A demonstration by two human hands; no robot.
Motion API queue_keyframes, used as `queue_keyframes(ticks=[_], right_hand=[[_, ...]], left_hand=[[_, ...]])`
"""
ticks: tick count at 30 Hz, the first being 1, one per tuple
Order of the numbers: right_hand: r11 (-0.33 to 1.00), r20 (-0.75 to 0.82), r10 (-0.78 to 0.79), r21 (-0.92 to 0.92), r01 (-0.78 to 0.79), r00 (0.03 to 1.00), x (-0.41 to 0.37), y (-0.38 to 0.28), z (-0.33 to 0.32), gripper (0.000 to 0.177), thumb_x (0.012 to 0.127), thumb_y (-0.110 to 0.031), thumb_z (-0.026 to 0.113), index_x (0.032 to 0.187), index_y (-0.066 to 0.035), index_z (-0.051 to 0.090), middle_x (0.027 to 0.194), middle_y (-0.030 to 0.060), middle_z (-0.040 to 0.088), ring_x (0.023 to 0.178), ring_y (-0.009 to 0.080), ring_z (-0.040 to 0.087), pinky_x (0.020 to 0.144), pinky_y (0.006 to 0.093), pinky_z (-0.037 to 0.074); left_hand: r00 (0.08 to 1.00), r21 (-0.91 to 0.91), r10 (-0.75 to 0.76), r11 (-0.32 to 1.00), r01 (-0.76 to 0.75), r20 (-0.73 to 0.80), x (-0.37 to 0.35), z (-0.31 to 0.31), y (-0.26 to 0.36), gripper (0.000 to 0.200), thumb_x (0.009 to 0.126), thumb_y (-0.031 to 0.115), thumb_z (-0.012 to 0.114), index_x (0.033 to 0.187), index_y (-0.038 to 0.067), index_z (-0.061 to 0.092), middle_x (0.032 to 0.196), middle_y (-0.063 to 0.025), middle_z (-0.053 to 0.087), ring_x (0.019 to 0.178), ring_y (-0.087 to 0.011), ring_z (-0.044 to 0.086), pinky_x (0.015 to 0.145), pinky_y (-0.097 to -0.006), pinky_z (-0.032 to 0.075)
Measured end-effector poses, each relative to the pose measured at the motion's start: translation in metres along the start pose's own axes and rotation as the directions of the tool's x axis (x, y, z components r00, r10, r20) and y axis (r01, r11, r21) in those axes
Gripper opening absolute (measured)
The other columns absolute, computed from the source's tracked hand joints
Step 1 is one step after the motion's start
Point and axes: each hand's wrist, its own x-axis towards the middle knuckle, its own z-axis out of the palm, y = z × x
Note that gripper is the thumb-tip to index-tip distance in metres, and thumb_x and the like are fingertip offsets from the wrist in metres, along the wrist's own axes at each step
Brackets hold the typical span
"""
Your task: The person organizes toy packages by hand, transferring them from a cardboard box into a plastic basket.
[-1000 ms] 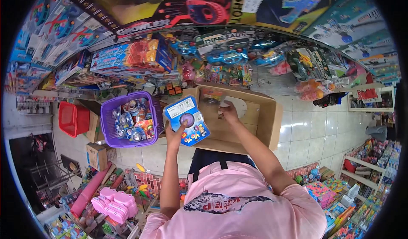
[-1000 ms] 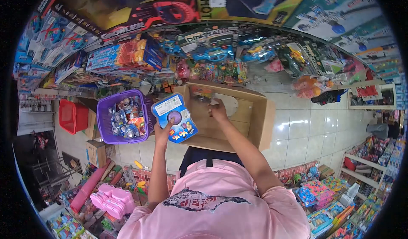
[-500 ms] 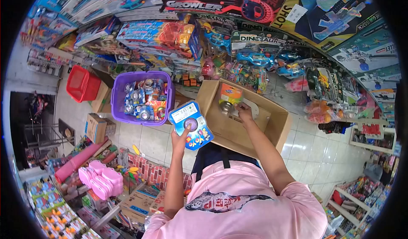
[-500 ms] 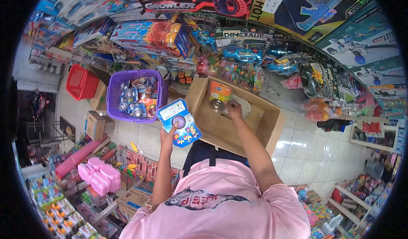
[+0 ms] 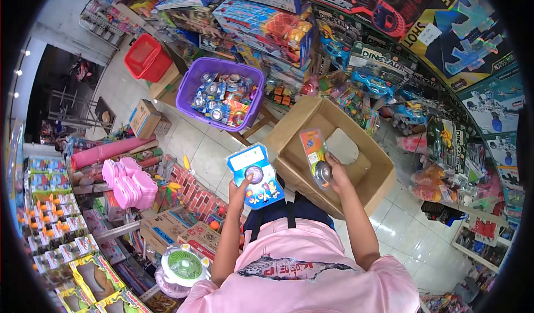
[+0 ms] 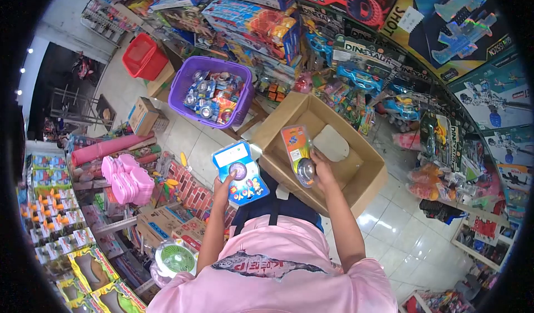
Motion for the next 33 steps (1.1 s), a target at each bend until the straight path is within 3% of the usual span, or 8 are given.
queue_keyframes(ticks=[3,5,9,12,17,24,28,33], right_hand=[[0.997,0.127,0.070,0.022,-0.074,0.989,0.008,0.003,0.020,0.041,0.099,-0.032,0.051,0.130,-0.005,0.051,0.116,0.0104,0.062,0.105,0.0197,0.062,0.089,0.0375,0.053],[0.989,0.311,0.134,0.010,-0.145,0.941,-0.012,-0.012,0.053,0.045,0.096,-0.036,0.055,0.125,-0.003,0.052,0.115,0.0138,0.062,0.102,0.0234,0.064,0.088,0.0405,0.054],[0.984,0.463,0.112,0.072,-0.163,0.879,-0.019,-0.001,0.107,0.051,0.091,-0.034,0.060,0.131,-0.005,0.048,0.117,0.0130,0.061,0.104,0.0257,0.063,0.090,0.0427,0.053],[1.000,0.391,-0.022,0.006,0.021,0.920,-0.021,0.018,0.154,0.056,0.089,-0.027,0.064,0.137,-0.008,0.041,0.122,0.0118,0.058,0.106,0.0241,0.062,0.091,0.0413,0.053],[1.000,0.368,0.005,-0.020,0.003,0.930,-0.010,0.045,0.230,0.066,0.085,-0.011,0.071,0.140,-0.008,0.036,0.125,0.0069,0.057,0.110,0.0165,0.060,0.092,0.0327,0.051],[0.978,0.385,-0.111,-0.124,0.171,0.916,-0.002,0.060,0.305,0.057,0.086,-0.014,0.070,0.136,-0.007,0.043,0.117,0.0057,0.062,0.105,0.0151,0.063,0.088,0.0312,0.052],[0.961,0.368,-0.101,-0.205,0.187,0.924,0.002,0.060,0.319,0.056,0.087,-0.017,0.068,0.136,-0.005,0.044,0.116,0.0065,0.063,0.101,0.0150,0.064,0.086,0.0303,0.052],[0.888,0.334,-0.251,-0.293,0.353,0.909,0.012,0.054,0.332,0.057,0.086,-0.012,0.068,0.136,-0.003,0.043,0.120,0.0092,0.060,0.107,0.0159,0.060,0.090,0.0301,0.048]], left_hand=[[1.000,-0.030,-0.001,1.000,0.001,0.003,0.010,-0.024,0.000,0.035,0.085,0.021,0.073,0.111,-0.001,0.062,0.100,-0.0087,0.069,0.084,-0.0144,0.067,0.076,-0.0292,0.054],[1.000,-0.061,0.002,0.998,-0.001,0.013,0.016,-0.037,0.006,0.036,0.085,0.021,0.074,0.111,-0.001,0.062,0.101,-0.0085,0.069,0.086,-0.0141,0.066,0.078,-0.0293,0.052],[0.999,-0.122,0.049,0.991,-0.050,-0.010,0.031,-0.067,0.024,0.037,0.084,0.020,0.075,0.112,0.000,0.062,0.102,-0.0082,0.069,0.089,-0.0138,0.065,0.079,-0.0291,0.052],[0.993,-0.113,0.111,0.987,-0.114,-0.027,0.046,-0.100,0.036,0.037,0.084,0.021,0.075,0.112,0.000,0.062,0.103,-0.0079,0.068,0.090,-0.0134,0.065,0.081,-0.0291,0.052],[0.986,-0.147,0.143,0.977,-0.154,-0.084,0.069,-0.167,0.053,0.037,0.084,0.020,0.075,0.112,0.000,0.062,0.103,-0.0075,0.068,0.090,-0.0132,0.065,0.082,-0.0289,0.052],[0.989,-0.247,0.112,0.960,-0.132,-0.095,0.090,-0.235,0.056,0.037,0.085,0.019,0.074,0.114,0.000,0.061,0.104,-0.0071,0.068,0.088,-0.0133,0.065,0.078,-0.0278,0.053],[0.983,-0.281,0.143,0.945,-0.169,-0.111,0.097,-0.250,0.057,0.040,0.082,0.019,0.078,0.114,0.001,0.062,0.106,-0.0063,0.068,0.093,-0.0130,0.065,0.085,-0.0291,0.051],[0.976,-0.250,0.179,0.946,-0.206,-0.126,0.106,-0.252,0.060,0.040,0.081,0.017,0.078,0.115,0.001,0.062,0.106,-0.0063,0.068,0.094,-0.0129,0.064,0.087,-0.0291,0.050]])
